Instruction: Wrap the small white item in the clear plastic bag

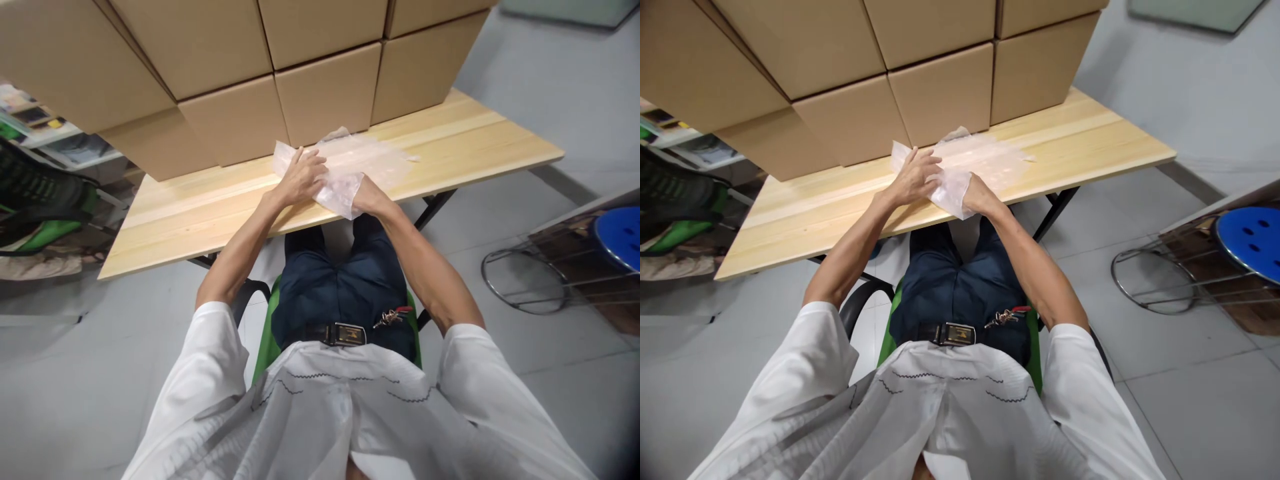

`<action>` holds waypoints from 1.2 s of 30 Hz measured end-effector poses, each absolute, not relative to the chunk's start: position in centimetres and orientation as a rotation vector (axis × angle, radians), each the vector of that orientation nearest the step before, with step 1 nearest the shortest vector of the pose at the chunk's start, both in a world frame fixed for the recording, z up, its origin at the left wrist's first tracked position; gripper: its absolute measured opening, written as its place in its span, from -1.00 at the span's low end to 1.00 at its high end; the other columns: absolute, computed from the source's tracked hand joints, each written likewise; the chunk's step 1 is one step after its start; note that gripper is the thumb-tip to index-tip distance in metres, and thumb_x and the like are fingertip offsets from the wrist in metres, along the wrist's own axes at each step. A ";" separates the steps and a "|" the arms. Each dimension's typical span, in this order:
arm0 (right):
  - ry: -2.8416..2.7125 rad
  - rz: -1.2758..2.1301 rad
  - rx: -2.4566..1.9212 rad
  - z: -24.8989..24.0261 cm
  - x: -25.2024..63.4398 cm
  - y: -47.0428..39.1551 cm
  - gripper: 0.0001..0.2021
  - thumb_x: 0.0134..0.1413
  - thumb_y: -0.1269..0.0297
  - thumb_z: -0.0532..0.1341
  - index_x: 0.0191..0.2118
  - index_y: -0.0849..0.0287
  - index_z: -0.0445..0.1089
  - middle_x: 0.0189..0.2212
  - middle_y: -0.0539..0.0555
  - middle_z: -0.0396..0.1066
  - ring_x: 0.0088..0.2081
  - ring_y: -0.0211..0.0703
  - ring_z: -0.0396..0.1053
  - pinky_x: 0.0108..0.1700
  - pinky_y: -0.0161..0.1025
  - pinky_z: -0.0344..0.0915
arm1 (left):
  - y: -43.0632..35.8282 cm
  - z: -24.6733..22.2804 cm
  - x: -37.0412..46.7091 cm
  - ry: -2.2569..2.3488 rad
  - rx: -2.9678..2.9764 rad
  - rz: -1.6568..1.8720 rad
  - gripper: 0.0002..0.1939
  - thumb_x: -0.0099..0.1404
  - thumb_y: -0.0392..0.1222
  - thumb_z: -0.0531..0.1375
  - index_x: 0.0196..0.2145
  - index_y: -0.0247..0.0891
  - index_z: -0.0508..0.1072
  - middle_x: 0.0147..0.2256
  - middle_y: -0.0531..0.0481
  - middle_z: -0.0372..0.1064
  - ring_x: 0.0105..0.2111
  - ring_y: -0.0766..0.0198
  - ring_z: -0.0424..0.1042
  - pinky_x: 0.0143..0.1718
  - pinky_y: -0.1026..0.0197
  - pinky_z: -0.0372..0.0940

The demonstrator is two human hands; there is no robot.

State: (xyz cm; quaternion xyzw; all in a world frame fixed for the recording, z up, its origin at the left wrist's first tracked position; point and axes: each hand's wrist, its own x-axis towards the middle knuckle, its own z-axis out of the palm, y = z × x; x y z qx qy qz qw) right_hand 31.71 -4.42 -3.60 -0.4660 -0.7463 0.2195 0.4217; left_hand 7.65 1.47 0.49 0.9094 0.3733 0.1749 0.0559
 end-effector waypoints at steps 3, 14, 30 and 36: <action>-1.756 0.649 -1.114 -4.2 33.8 -4.1 -0.41 0.58 -0.44 0.42 -0.04 0.04 0.82 -0.14 0.15 0.80 0.05 0.29 0.76 0.26 0.22 0.76 | 1.6 -0.2 7.2 1.145 2.757 0.564 -0.18 0.79 0.53 0.20 0.64 -0.07 0.61 0.69 -0.37 0.49 0.83 -0.44 0.26 0.91 -0.65 -0.12; -1.889 0.069 -0.983 -1.7 32.6 -10.7 -0.47 0.89 -0.03 0.08 0.52 -0.01 0.69 0.43 0.26 0.71 0.53 0.40 0.60 0.71 0.45 0.47 | 2.3 -2.0 6.9 1.166 2.766 0.821 -0.13 0.71 0.58 0.35 0.62 -0.08 0.59 0.50 -0.49 0.56 0.57 -0.48 0.54 0.63 -0.49 0.38; -2.097 0.185 -1.280 -5.4 30.4 -11.8 -0.35 0.88 -0.05 0.08 0.67 0.25 0.54 0.56 0.50 0.64 0.52 0.53 0.61 0.66 0.44 0.50 | -0.7 -1.1 7.5 1.014 2.495 0.710 -0.47 0.69 0.23 0.24 0.11 -0.20 0.88 0.09 -0.23 0.89 0.11 -0.17 0.84 0.28 -0.18 0.71; -1.779 0.263 -1.273 -6.2 35.3 -9.0 -0.09 0.85 -0.48 -0.16 0.46 0.07 0.72 0.39 0.39 0.78 0.47 0.45 0.65 0.63 0.43 0.52 | -2.5 -0.5 7.3 0.955 2.584 0.602 -0.13 0.72 0.64 0.10 0.20 -0.15 0.88 0.26 -0.30 0.87 0.22 -0.22 0.83 0.42 -0.24 0.68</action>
